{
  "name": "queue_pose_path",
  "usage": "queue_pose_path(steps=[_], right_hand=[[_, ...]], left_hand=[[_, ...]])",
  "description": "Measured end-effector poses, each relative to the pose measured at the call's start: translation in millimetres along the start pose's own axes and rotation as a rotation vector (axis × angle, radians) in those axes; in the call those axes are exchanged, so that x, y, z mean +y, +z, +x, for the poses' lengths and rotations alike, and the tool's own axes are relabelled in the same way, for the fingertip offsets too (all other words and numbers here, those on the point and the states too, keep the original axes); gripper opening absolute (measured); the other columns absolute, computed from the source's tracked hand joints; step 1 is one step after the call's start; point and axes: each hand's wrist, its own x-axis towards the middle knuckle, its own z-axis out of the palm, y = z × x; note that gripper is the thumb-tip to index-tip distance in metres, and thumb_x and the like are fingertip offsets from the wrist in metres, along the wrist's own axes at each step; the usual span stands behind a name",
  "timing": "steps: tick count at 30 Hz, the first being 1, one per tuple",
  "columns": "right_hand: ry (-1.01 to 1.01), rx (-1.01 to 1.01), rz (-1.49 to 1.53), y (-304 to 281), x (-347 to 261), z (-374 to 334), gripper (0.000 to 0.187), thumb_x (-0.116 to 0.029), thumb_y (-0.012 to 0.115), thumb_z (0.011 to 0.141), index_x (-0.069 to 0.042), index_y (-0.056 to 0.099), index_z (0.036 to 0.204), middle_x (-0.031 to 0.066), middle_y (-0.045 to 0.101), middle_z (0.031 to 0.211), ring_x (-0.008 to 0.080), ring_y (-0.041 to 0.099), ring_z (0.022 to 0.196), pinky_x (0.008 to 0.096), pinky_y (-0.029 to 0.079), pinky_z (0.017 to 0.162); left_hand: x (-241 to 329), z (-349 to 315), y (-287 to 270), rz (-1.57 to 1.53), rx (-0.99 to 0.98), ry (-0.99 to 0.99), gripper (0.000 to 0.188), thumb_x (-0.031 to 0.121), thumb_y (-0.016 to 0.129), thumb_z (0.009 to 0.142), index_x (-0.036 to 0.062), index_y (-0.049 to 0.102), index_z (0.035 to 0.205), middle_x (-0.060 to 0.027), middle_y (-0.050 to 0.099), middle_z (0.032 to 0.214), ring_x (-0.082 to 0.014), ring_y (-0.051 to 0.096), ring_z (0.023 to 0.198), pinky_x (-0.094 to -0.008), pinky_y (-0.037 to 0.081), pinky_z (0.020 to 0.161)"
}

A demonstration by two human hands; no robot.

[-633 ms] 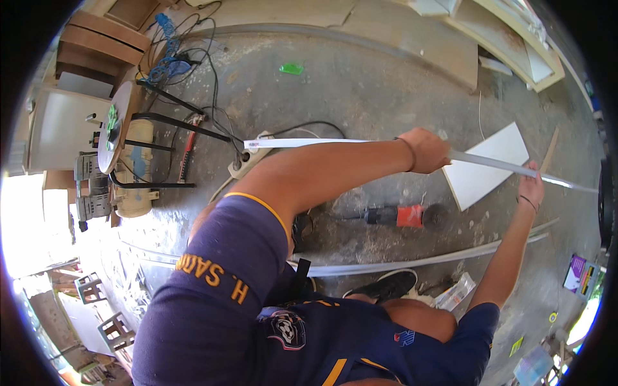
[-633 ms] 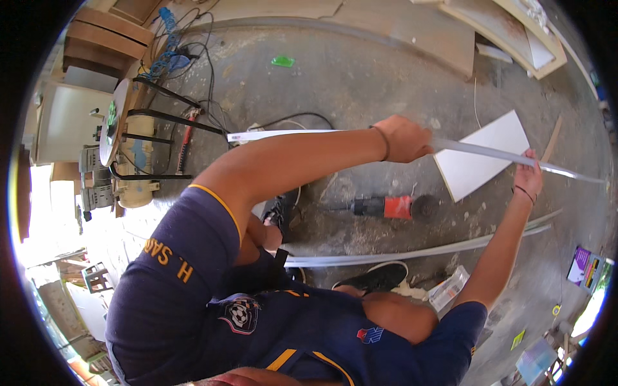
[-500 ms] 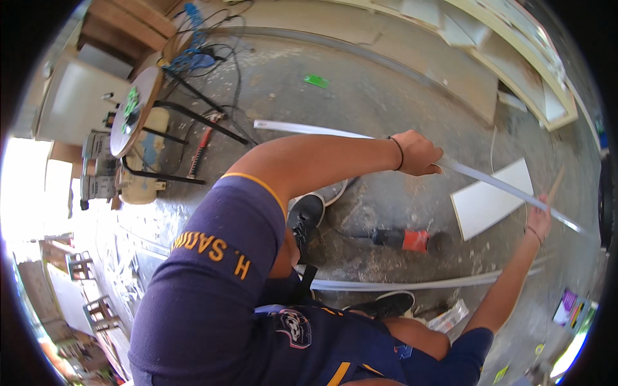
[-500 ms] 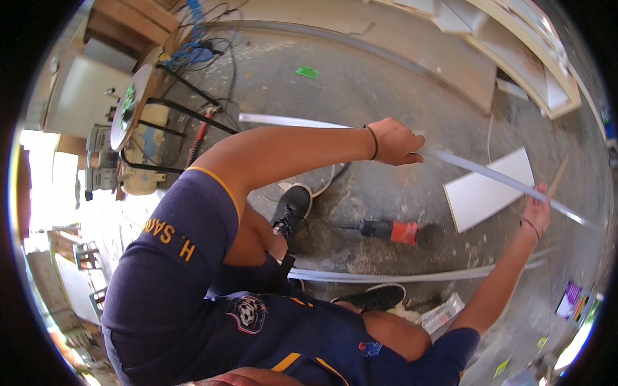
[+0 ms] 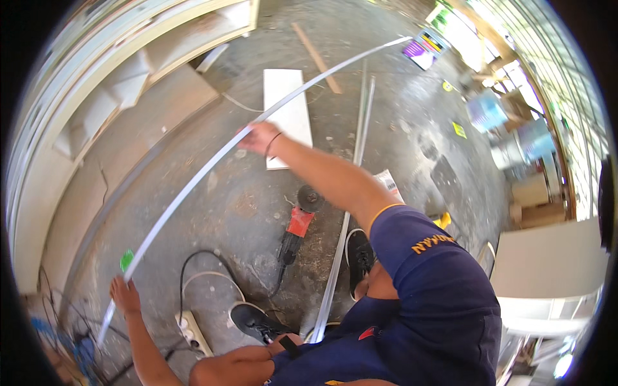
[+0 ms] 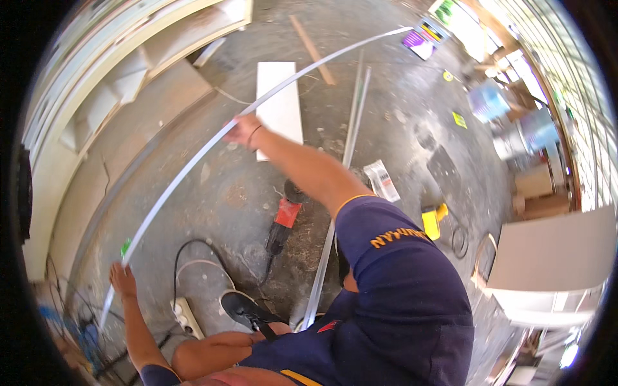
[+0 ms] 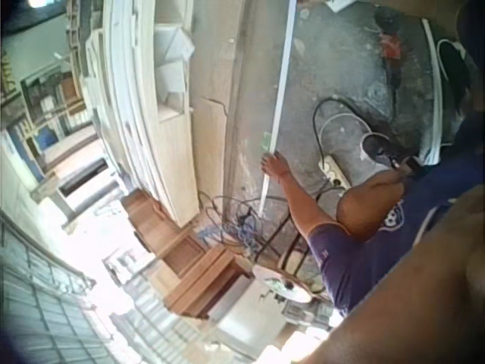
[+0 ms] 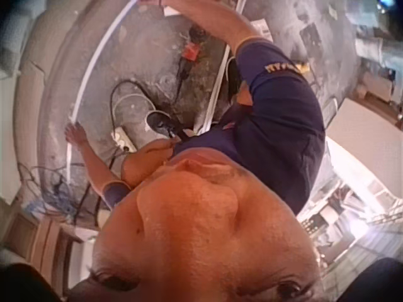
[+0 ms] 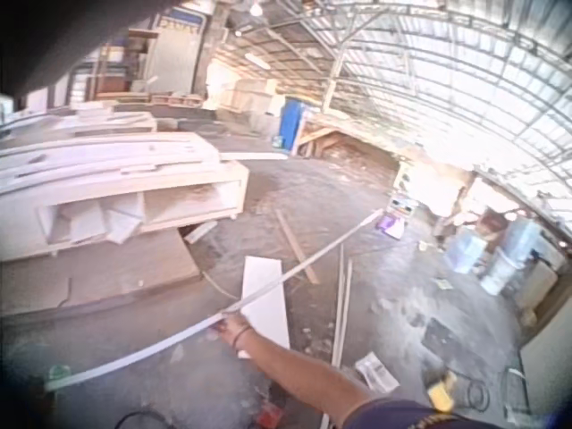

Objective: The person works on a grinder, removes a part, inspects it, and then measures a long metal piece using a tape measure.

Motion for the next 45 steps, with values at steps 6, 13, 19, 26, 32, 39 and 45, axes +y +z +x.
queue_pose_path(steps=[6,13,19,26,32,39,45], right_hand=[[0.001,0.087,-0.125,3,79,-13,0.016,-0.012,0.040,0.092,-0.003,0.040,0.105,0.0169,0.057,0.102,0.0310,0.058,0.095,0.0493,0.051,0.077],[0.242,0.044,-0.103,29,205,-11,0.017,-0.016,0.040,0.092,-0.005,0.041,0.105,0.0190,0.057,0.106,0.0309,0.058,0.093,0.0459,0.051,0.077],[0.473,-0.243,-0.492,55,231,-55,0.026,-0.018,0.049,0.088,-0.006,0.043,0.111,0.0207,0.058,0.108,0.0340,0.059,0.097,0.0457,0.050,0.077],[0.067,-0.242,-1.404,-14,112,-100,0.020,-0.022,0.051,0.087,-0.006,0.055,0.098,0.0092,0.066,0.086,0.0206,0.063,0.078,0.0335,0.049,0.063],[-0.019,-0.306,-2.237,-102,-6,-223,0.017,-0.022,0.051,0.083,-0.008,0.055,0.090,0.0109,0.063,0.080,0.0326,0.059,0.074,0.0430,0.045,0.068],[-0.004,0.851,-1.703,-273,12,-443,0.021,-0.022,0.049,0.084,-0.008,0.060,0.095,0.0112,0.064,0.087,0.0284,0.061,0.081,0.0382,0.046,0.074],[0.672,0.716,-1.514,-295,154,-589,0.022,-0.022,0.050,0.082,-0.010,0.062,0.096,0.0094,0.065,0.089,0.0253,0.062,0.082,0.0366,0.046,0.075]], left_hand=[[36,-2,-7,-0.244,0.162,-0.009,0.052,0.042,0.059,0.080,0.0060,0.050,0.115,-0.0103,0.057,0.107,-0.0237,0.052,0.104,-0.0418,0.039,0.087],[142,15,-61,-0.568,0.226,0.262,0.044,0.042,0.058,0.080,0.0078,0.055,0.107,-0.0097,0.059,0.101,-0.0278,0.054,0.098,-0.0438,0.037,0.085],[156,48,-19,-0.517,0.001,0.239,0.036,0.041,0.052,0.085,0.0101,0.059,0.103,-0.0125,0.059,0.099,-0.0313,0.056,0.094,-0.0466,0.039,0.084],[147,49,31,-0.481,-0.140,0.145,0.044,0.047,0.051,0.083,0.0138,0.058,0.111,-0.0095,0.058,0.110,-0.0297,0.054,0.104,-0.0470,0.039,0.088],[150,47,63,-0.411,-0.130,0.179,0.059,0.058,0.052,0.079,0.0119,0.057,0.115,-0.0107,0.055,0.117,-0.0294,0.052,0.107,-0.0426,0.042,0.087],[178,65,26,-0.366,-0.072,0.367,0.058,0.055,0.054,0.079,0.0093,0.055,0.116,-0.0103,0.054,0.117,-0.0281,0.049,0.111,-0.0427,0.038,0.092],[215,137,-27,-0.319,0.042,0.577,0.059,0.051,0.054,0.081,0.0033,0.054,0.116,-0.0159,0.056,0.113,-0.0311,0.050,0.109,-0.0402,0.038,0.093]])
